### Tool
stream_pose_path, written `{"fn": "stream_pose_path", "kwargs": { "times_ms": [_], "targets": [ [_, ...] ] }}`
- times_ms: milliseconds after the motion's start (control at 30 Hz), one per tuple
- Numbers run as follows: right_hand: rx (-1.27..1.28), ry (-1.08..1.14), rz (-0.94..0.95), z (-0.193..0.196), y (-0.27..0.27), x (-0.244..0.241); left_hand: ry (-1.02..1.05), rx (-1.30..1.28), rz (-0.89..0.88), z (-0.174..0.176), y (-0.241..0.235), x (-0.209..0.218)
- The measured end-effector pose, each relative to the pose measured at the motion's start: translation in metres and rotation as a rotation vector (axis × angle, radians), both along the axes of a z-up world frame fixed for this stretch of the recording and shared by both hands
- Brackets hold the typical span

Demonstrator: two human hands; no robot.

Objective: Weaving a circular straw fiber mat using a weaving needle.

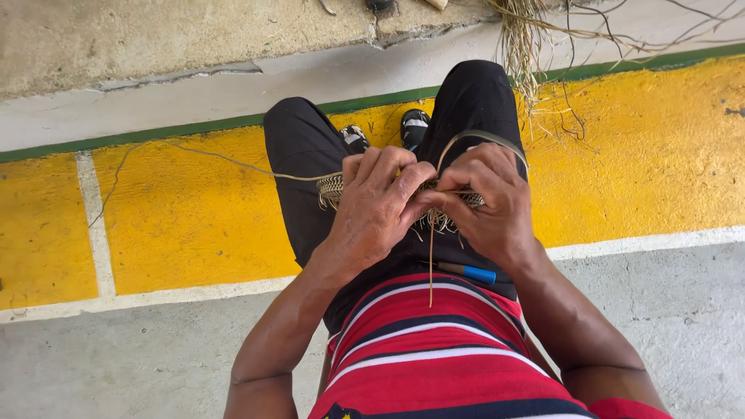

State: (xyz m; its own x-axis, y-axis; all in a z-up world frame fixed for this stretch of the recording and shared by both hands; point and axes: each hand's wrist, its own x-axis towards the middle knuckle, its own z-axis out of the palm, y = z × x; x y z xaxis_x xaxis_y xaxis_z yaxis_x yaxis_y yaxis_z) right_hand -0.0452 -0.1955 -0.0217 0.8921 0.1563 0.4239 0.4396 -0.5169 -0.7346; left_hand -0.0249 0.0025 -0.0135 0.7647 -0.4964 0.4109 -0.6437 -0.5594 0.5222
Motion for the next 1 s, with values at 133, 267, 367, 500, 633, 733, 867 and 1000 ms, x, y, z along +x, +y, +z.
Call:
{"fn": "stream_pose_path", "kwargs": {
  "times_ms": [133,267,367,500,633,733,867,1000],
  "targets": [
    [0.125,0.187,0.170,0.003,-0.012,0.013,0.010,-0.003,0.006,0.000,0.002,0.002],
    [0.247,0.351,0.465,-0.013,-0.045,0.060,0.051,0.032,-0.015,0.006,0.006,0.002],
    [0.177,0.388,0.630,-0.007,-0.036,0.080,0.057,0.027,-0.003,0.010,0.006,0.003],
    [0.172,0.508,0.804,-0.020,-0.027,0.091,0.086,0.004,-0.012,0.007,0.008,-0.001],
    [0.316,0.578,0.799,-0.045,-0.026,0.097,0.103,0.018,-0.020,0.008,0.009,-0.001],
    [0.435,0.539,0.543,-0.084,-0.045,0.133,0.129,0.064,-0.008,0.010,0.008,0.000],
    [0.470,0.574,0.288,-0.053,-0.029,0.116,0.102,0.041,-0.019,0.013,0.008,0.009],
    [0.520,0.664,0.440,-0.035,-0.010,0.079,0.163,0.057,-0.010,0.014,0.010,0.006]
  ]
}}
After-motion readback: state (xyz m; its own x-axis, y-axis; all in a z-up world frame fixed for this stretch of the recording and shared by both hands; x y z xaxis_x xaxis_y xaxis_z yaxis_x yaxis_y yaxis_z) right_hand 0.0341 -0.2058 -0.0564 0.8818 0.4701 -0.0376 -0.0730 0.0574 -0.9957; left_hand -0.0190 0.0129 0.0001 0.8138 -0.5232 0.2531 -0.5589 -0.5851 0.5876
